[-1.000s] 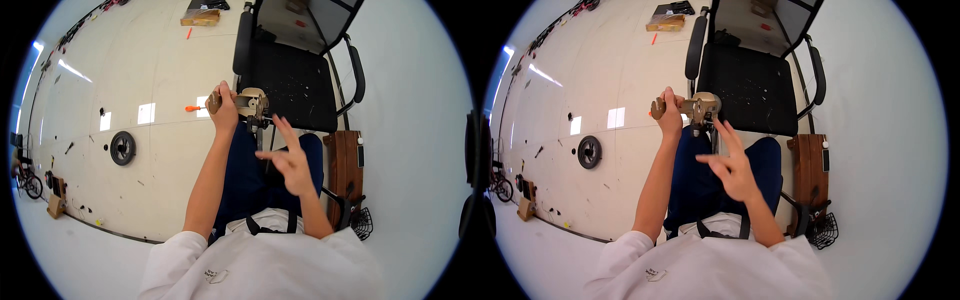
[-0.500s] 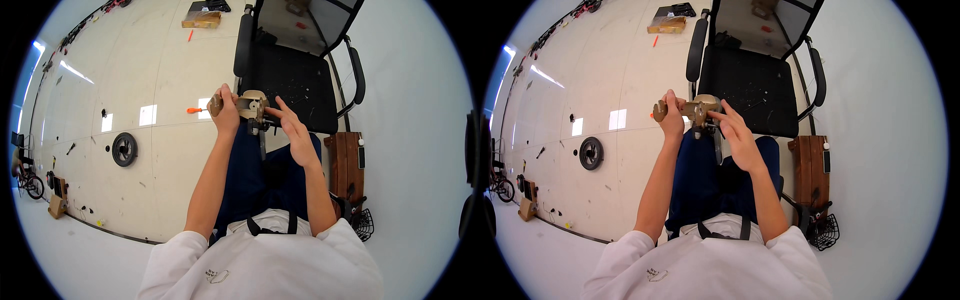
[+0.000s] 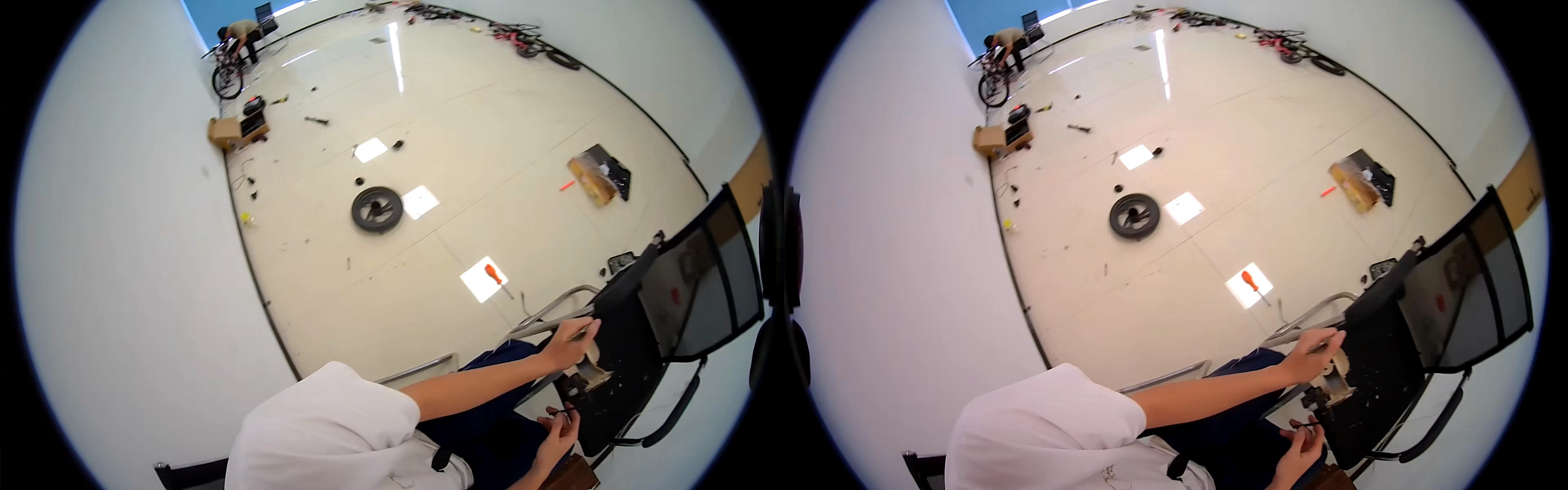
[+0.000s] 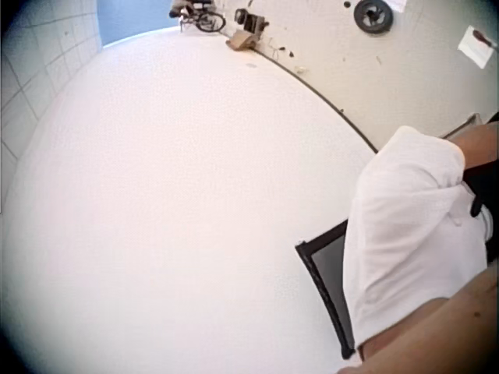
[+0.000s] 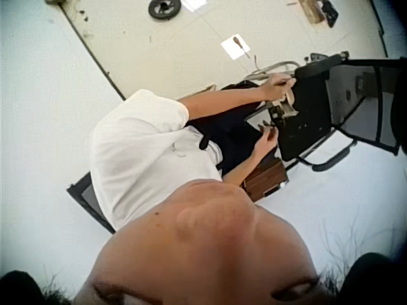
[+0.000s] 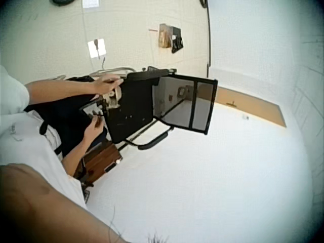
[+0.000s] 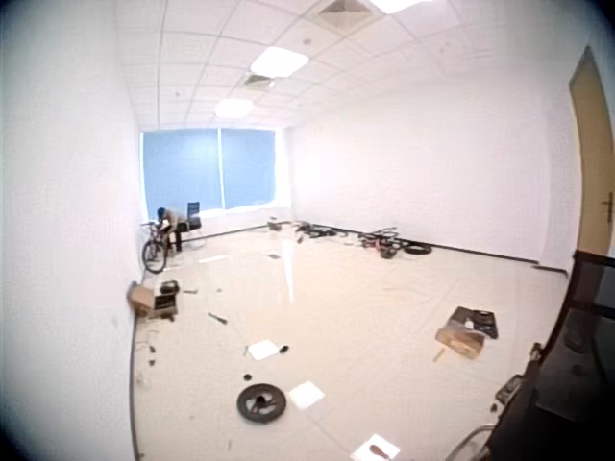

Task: The person assembles a beige mechanical component by hand, inserting and rotating a metal rod and adjusting internal parts. The person repeatedly manipulates the component, testing its movement and alignment while seated in a workshop.

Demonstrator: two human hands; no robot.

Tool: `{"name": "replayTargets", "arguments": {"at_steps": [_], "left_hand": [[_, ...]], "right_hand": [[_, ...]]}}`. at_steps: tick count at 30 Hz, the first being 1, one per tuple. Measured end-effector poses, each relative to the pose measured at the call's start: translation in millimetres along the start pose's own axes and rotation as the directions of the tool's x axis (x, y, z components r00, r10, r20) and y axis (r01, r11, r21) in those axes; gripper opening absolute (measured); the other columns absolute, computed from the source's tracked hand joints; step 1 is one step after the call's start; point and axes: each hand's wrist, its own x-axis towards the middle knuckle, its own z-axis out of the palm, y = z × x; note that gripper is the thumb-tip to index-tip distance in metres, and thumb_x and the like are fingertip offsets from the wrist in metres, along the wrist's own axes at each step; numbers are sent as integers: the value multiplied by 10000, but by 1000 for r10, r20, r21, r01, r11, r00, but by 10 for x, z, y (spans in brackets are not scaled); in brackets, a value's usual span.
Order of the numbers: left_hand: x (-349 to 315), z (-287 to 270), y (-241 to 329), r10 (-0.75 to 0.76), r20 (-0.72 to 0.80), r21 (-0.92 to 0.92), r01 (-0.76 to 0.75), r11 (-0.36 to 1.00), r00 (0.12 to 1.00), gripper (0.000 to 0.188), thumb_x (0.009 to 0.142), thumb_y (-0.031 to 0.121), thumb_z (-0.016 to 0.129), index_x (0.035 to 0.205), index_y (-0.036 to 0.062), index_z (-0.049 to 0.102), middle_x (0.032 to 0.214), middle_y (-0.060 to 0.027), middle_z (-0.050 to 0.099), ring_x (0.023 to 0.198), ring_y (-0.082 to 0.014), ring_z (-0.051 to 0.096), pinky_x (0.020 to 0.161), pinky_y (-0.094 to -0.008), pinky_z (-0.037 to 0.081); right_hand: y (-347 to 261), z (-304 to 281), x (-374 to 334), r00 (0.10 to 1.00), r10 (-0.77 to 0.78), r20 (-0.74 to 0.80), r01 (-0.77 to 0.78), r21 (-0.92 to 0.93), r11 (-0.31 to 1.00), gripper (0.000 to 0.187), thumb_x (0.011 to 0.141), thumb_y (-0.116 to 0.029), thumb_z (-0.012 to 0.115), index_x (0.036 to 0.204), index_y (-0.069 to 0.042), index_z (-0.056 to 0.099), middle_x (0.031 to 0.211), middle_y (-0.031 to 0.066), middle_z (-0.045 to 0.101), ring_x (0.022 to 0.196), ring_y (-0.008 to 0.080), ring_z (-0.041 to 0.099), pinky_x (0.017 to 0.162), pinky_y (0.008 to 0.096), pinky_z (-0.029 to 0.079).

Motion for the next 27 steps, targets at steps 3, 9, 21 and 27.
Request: {"name": "replayTargets", "arguments": {"at_steps": [3, 9, 21, 27], "left_hand": [[72, -94, -129, 5, -107, -62, -11, 998, 994, 333, 986, 239, 521, 794, -33, 503, 666, -158, 440, 623, -187, 413, 606, -313, 397], [123, -41, 122, -184, 3, -68, 184, 981, 983, 243, 955, 209, 590, 882, -12, 661, 698, -97, 601, 665, -171, 574, 661, -331, 469], [175, -105, 120, -165, 71, 17, 164, 986, 984, 437, 997, 264, 471, 628, 31, 476, 563, -7, 476, 554, -88, 418, 551, -281, 360], [56, 35, 284, -79, 150, 42, 74, 996, 985, 434, 982, 220, 474, 599, 17, 453, 535, -30, 455, 516, -91, 390, 516, -291, 330]], "right_hand": [[-277, 39, -310, 993, -83, 88, 76, 74, 994, 503, 956, -71, 539, 1401, 14, 321, 812, 151, 674, 641, 159, 589, 666, 291, 496], [-883, 62, -574, 983, -180, 32, 174, 142, 975, 591, 843, -48, 667, 1360, -45, 381, 779, 45, 601, 721, 151, 588, 749, 308, 505], [-1295, -142, 57, 732, -666, 147, 674, -302, 674, 190, 752, 37, 713, 937, -2, 691, 814, 103, 656, 714, 220, 657, 628, 289, 516], [-997, -392, 918, 937, -336, -100, 340, 28, 940, 160, 871, -62, 646, 1017, 2, 647, 756, 33, 610, 609, 79, 566, 542, 225, 457]]}}
